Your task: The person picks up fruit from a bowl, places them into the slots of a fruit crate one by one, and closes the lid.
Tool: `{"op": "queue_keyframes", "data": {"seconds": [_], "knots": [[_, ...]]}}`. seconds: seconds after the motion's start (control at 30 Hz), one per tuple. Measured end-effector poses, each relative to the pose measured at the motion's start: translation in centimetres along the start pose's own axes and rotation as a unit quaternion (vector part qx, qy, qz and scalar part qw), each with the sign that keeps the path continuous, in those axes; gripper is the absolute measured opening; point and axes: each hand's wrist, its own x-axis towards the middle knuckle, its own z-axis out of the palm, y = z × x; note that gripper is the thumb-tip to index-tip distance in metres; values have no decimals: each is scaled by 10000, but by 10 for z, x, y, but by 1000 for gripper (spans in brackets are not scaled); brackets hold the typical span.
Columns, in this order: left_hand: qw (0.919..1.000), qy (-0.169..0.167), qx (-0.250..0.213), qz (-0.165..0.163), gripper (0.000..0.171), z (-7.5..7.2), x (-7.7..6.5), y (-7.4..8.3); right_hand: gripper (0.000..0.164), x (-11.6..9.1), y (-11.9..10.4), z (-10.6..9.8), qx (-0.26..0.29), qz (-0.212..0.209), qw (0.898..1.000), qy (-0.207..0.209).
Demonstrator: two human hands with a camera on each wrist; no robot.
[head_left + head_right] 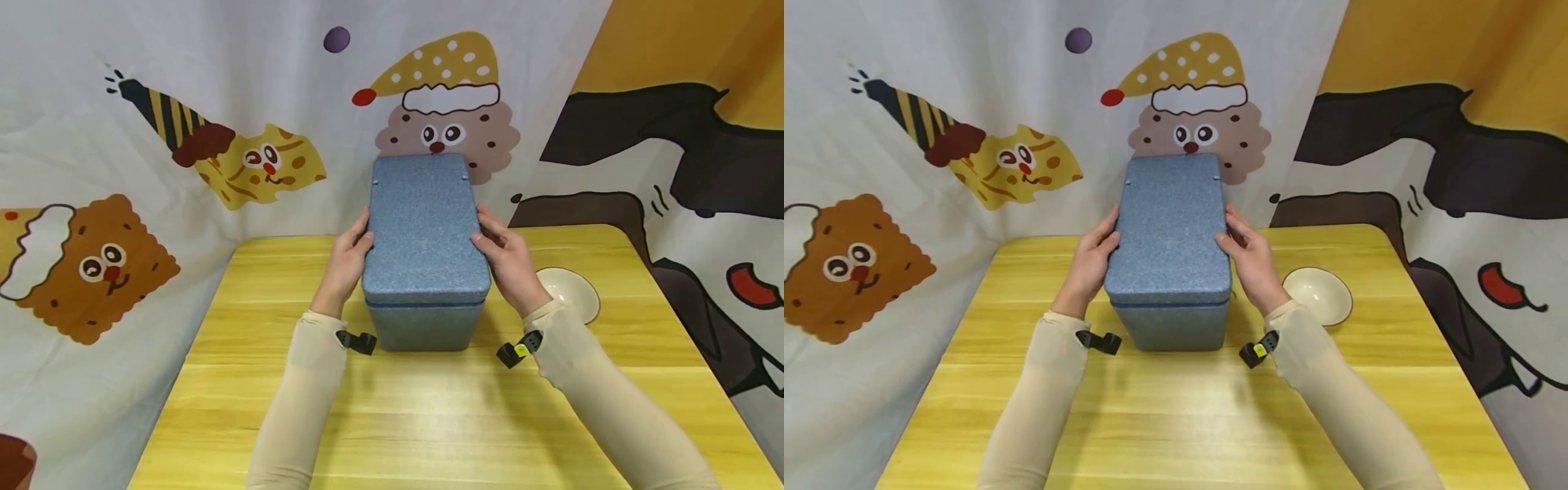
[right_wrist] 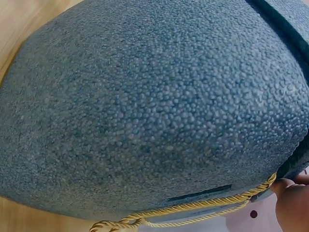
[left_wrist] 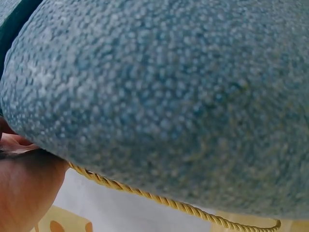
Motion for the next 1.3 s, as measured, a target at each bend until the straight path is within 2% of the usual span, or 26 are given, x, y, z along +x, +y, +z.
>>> {"op": "queue_keyframes", "data": {"seconds": [0.43, 0.7, 1.03, 1.17, 1.23, 1.3], "knots": [[9994, 256, -204, 77, 50, -1, -4, -6, 54, 1, 4, 3, -162, 7, 9998, 124], [9987, 250, 398, 204, 49, 0, -6, -6, 54, -1, 6, 2, -127, -30, 9997, 202], [9982, 329, 461, 198, 49, 1, -10, -9, 54, -3, 11, 2, -111, -60, 9997, 198], [9989, 266, 394, 42, 51, 1, -10, -10, 56, -4, 10, -1, -103, 74, 9998, 183], [9986, 317, 407, -126, 54, -4, -11, -13, 58, -6, 7, -6, -285, 186, 9992, 202], [9972, 419, 576, -210, 60, -13, -15, -16, 60, -10, 0, -15, -926, 256, 9951, 214]]}}
